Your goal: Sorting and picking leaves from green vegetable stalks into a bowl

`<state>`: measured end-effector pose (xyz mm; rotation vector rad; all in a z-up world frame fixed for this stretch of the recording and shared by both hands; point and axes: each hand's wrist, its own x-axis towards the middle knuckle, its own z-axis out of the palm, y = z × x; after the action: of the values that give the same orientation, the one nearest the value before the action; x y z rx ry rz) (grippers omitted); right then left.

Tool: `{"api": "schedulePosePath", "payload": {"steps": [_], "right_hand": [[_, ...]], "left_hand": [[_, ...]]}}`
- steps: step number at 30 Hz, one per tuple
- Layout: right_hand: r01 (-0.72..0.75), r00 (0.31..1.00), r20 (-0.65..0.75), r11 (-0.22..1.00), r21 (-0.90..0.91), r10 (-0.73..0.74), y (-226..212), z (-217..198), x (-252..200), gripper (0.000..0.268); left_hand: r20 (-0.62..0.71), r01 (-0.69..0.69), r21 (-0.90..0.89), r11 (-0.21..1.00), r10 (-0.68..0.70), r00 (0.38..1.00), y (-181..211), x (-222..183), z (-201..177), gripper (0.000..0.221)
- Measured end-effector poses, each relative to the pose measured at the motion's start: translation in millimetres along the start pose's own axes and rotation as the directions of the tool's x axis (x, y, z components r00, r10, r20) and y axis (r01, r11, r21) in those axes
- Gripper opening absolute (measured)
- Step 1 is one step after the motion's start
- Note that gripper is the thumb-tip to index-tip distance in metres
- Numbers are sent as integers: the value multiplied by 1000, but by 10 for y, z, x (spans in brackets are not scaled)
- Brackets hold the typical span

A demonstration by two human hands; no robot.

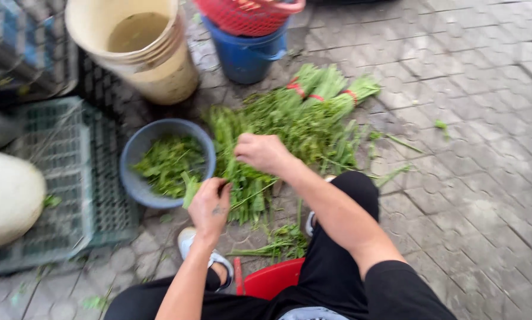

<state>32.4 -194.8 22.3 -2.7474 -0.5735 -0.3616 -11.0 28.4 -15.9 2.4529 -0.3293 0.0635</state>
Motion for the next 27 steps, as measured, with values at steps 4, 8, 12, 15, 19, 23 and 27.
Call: {"api": "schedulePosePath", "payload": {"steps": [4,8,12,15,19,23,27], "right_hand": [[171,967,-151,964,-202,-203,14,150,8,12],[74,983,-162,996,-55,-82,-112,255,-6,10],[114,993,36,993,-36,-112,-191,294,-25,9],[143,987,86,989,-36,-139,-247,307,-113,12],[176,970,161,983,52,-182,-270,359,-279,16],[194,971,137,980,48,-199,-98,145,-475,9],[309,949,45,949,57,-311,-2,107,-749,9]], "left_hand": [[159,78,-135,988,-56,986,4,60,-6,27],[429,438,-400,805,-258,866,106,69,65,31],[509,612,-684,396,-342,790,-7,70,272,18],[521,645,-696,316,-396,756,-31,118,347,19],[561,673,-712,200,-415,716,-200,159,508,10],[626,687,-726,40,-376,683,-165,266,479,10],[555,590,-807,-20,-367,746,-248,408,542,15]]}}
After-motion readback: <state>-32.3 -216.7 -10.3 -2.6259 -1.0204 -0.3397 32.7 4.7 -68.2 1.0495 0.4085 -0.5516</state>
